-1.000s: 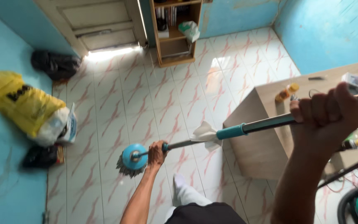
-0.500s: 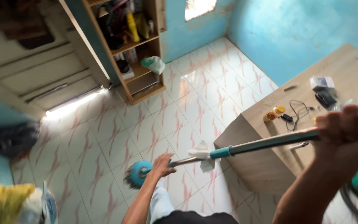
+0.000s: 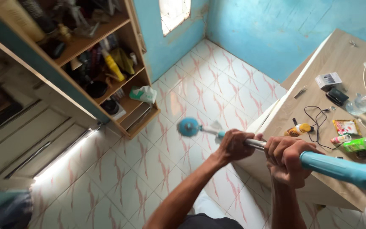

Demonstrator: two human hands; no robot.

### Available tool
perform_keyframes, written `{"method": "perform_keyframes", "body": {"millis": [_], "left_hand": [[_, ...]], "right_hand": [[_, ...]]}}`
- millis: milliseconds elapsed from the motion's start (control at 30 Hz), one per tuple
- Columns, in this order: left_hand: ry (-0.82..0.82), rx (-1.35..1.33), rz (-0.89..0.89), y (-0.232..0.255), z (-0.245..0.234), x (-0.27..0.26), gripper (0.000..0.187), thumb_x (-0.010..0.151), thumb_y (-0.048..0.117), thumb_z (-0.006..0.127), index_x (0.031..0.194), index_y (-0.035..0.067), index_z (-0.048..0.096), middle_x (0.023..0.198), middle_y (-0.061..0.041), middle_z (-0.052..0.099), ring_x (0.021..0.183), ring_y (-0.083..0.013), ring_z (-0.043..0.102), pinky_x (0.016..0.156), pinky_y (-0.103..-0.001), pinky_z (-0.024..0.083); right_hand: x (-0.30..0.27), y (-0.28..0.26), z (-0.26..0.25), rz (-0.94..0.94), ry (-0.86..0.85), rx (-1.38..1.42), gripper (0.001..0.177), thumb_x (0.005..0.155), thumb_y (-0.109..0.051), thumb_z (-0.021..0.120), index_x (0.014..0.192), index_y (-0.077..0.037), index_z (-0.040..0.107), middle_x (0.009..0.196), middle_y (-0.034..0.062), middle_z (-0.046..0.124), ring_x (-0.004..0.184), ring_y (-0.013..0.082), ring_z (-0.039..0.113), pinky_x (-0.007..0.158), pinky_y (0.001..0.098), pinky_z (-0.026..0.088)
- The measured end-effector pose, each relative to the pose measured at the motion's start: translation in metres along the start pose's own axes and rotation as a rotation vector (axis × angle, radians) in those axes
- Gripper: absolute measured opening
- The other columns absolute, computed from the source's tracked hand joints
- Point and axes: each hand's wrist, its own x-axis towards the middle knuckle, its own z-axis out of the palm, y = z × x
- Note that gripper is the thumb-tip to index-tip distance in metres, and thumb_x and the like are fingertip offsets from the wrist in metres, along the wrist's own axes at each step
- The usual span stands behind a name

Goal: The person mops the tiled floor of a room using a spin mop, reaching around furniture and into corners.

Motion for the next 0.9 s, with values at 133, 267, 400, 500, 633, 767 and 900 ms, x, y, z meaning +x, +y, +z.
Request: {"method": "perform_keyframes", "body": {"millis": [133, 267, 400, 500, 633, 767, 900], "left_hand": [[-0.018, -0.041, 0.252, -0.083, -0.003, 0.069, 0.028, 0.094, 0.022, 0.067, 0.068, 0.011, 0.063, 0.061, -0.013, 0.062, 0.061, -0.0324, 0.065, 0.061, -0.045, 0.053], [-0.108, 0.040, 0.297, -0.205, -0.003, 0.125, 0.024, 0.088, 0.024, 0.069, 0.070, 0.009, 0.063, 0.069, -0.014, 0.063, 0.072, -0.0339, 0.066, 0.070, -0.047, 0.052], [-0.286, 0.291, 0.121, -0.324, 0.029, 0.124, 0.027, 0.089, 0.032, 0.072, 0.074, 0.010, 0.067, 0.081, -0.012, 0.064, 0.085, -0.0317, 0.064, 0.080, -0.044, 0.049], [-0.298, 0.152, 0.142, -0.381, 0.042, 0.117, 0.032, 0.089, 0.037, 0.073, 0.074, 0.009, 0.067, 0.083, -0.010, 0.064, 0.090, -0.0298, 0.064, 0.083, -0.044, 0.048], [-0.282, 0.088, 0.160, -0.403, 0.046, 0.148, 0.029, 0.095, 0.032, 0.071, 0.077, 0.010, 0.066, 0.089, -0.008, 0.066, 0.090, -0.0268, 0.063, 0.089, -0.040, 0.048], [-0.640, 0.014, 0.185, -0.421, 0.046, 0.208, 0.017, 0.074, 0.023, 0.075, 0.073, 0.007, 0.069, 0.077, -0.012, 0.067, 0.085, -0.0299, 0.066, 0.082, -0.041, 0.053], [-1.177, 0.117, 0.191, -0.428, 0.071, 0.256, 0.019, 0.065, 0.022, 0.072, 0.062, 0.003, 0.069, 0.068, -0.021, 0.068, 0.066, -0.0369, 0.068, 0.063, -0.046, 0.056]], "right_hand": [[0.028, 0.055, 0.000, -0.019, -0.108, 0.020, 0.072, 0.090, -0.077, 0.060, 0.089, -0.006, 0.054, 0.079, 0.0054, 0.055, 0.070, 0.0152, 0.049, 0.072, 0.0336, 0.045], [0.029, 0.145, -0.027, 0.405, 0.205, 0.183, 0.089, 0.090, -0.085, 0.046, 0.103, 0.000, 0.068, 0.151, 0.0200, 0.053, 0.142, 0.0200, 0.050, 0.116, 0.0364, 0.038], [-0.014, 0.260, -0.058, 1.458, 0.675, 0.359, 0.052, 0.089, -0.053, 0.045, 0.134, -0.027, 0.053, 0.127, 0.0192, 0.061, 0.097, 0.0312, 0.072, 0.078, 0.0458, 0.062], [-0.053, 0.339, -0.070, 1.491, 0.703, 0.720, 0.041, 0.101, -0.040, 0.054, 0.122, -0.005, 0.049, 0.106, 0.0162, 0.065, 0.066, 0.0137, 0.059, 0.051, 0.0248, 0.051], [-0.041, 0.383, -0.091, 1.443, 0.907, 0.768, 0.036, 0.105, -0.032, 0.053, 0.127, -0.003, 0.052, 0.083, 0.0053, 0.051, 0.053, 0.0062, 0.047, 0.045, 0.0190, 0.047], [0.009, 0.388, -0.112, 1.531, 0.868, 0.821, 0.027, 0.104, -0.027, 0.052, 0.119, -0.007, 0.045, 0.083, 0.0033, 0.049, 0.050, 0.0057, 0.042, 0.036, 0.0193, 0.038], [0.023, 0.390, -0.146, 1.556, 0.848, 0.943, 0.029, 0.105, -0.018, 0.044, 0.127, 0.001, 0.044, 0.082, 0.0043, 0.049, 0.043, 0.0059, 0.043, 0.033, 0.0221, 0.041]]}}
